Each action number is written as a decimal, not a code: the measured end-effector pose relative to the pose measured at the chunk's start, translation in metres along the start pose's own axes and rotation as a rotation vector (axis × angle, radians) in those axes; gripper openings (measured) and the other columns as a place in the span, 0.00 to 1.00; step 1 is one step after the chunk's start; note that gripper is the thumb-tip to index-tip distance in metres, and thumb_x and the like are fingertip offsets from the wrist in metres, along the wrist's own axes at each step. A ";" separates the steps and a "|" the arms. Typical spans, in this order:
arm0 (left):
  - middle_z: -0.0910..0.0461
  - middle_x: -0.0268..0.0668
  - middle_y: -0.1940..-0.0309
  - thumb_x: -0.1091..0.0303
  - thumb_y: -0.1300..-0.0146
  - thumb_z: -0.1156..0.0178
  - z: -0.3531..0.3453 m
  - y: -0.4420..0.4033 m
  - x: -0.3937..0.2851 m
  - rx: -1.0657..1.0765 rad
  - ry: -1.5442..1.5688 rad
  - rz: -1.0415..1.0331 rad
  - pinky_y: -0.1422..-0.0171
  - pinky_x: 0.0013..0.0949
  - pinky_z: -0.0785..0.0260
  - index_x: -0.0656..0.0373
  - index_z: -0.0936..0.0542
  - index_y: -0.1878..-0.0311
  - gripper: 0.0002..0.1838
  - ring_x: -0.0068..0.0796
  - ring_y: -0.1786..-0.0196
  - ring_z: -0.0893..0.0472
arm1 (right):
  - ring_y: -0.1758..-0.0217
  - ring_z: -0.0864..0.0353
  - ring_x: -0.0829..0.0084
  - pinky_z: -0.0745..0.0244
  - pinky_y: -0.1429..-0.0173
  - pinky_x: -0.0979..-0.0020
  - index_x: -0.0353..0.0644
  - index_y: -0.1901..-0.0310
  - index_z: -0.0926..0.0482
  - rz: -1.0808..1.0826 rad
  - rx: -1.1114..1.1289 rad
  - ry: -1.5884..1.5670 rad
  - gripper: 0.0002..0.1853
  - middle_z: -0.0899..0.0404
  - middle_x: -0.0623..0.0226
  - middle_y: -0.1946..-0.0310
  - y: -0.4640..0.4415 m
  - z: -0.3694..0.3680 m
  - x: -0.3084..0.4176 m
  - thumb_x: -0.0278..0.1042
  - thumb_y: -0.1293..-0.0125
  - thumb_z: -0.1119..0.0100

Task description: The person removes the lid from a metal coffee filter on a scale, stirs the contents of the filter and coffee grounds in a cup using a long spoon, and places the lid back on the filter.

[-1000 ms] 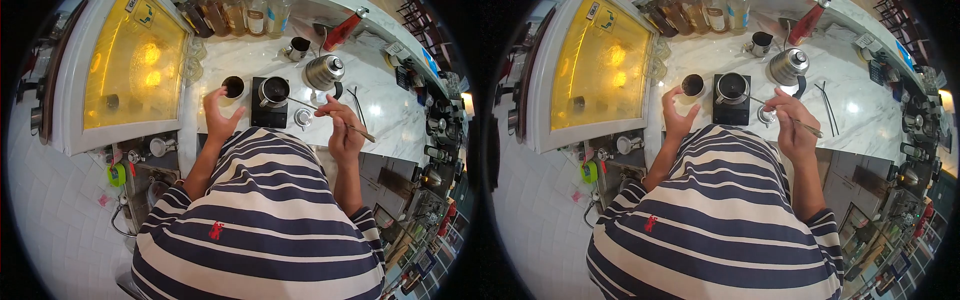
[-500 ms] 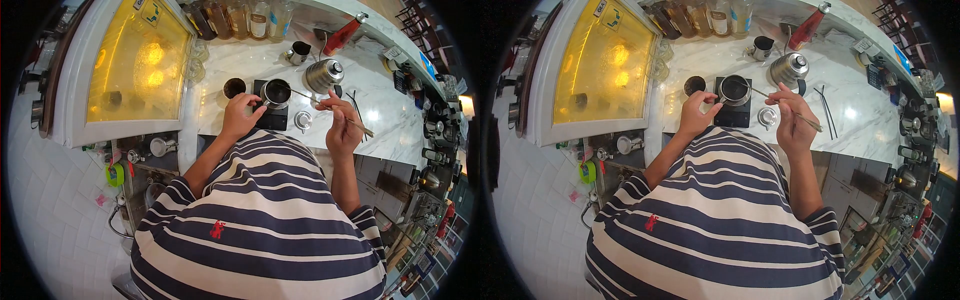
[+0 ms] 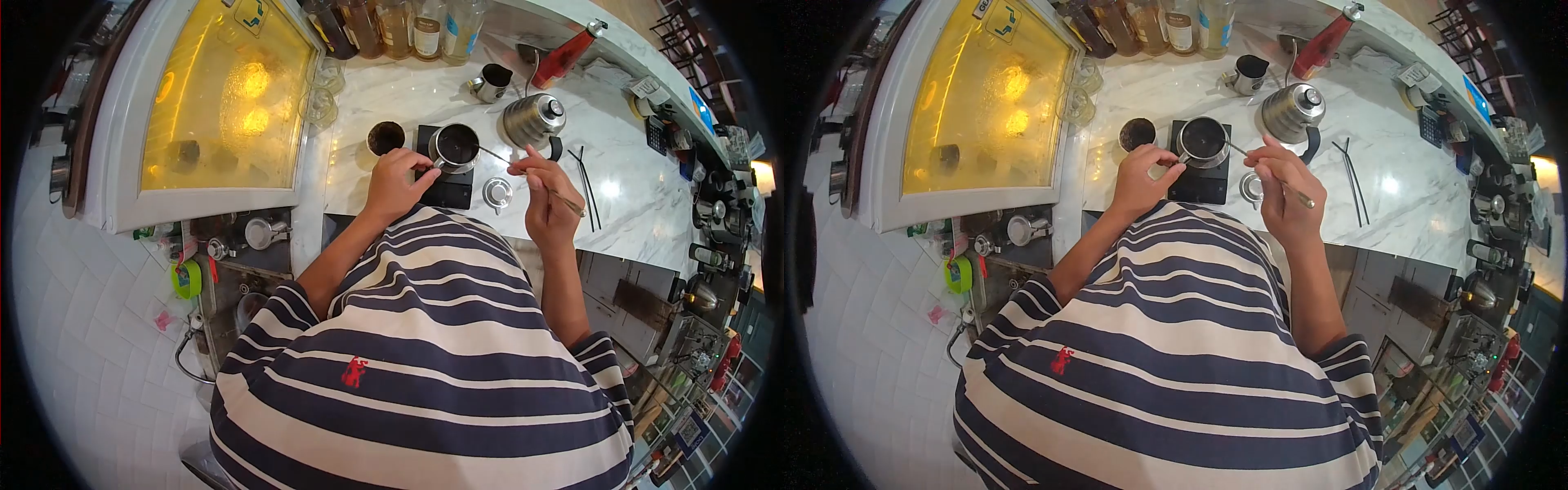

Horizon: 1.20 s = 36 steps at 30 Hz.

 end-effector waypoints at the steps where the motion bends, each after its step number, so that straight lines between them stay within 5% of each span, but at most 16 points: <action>1: 0.17 0.40 0.68 0.69 0.42 0.24 0.001 0.000 0.000 0.002 0.003 -0.003 0.56 0.37 0.26 0.62 0.14 0.63 0.09 0.38 0.63 0.17 | 0.60 0.10 0.62 0.19 0.32 0.51 0.32 0.61 0.22 0.018 0.007 -0.012 0.01 0.13 0.55 0.63 0.000 -0.002 0.001 0.18 0.29 0.40; 36: 0.15 0.38 0.67 0.68 0.41 0.25 0.002 0.000 -0.001 0.044 0.000 0.011 0.53 0.38 0.28 0.60 0.14 0.62 0.09 0.38 0.62 0.16 | 0.57 0.10 0.55 0.17 0.36 0.54 0.32 0.61 0.23 0.031 -0.001 0.022 0.02 0.12 0.54 0.62 0.009 -0.004 0.009 0.19 0.29 0.39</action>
Point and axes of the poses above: each hand's wrist, its own y-axis away from the middle knuckle, its own z-axis out of the back of the hand, x = y × z, the point moved 2 cm from there along -y, towards the middle knuckle
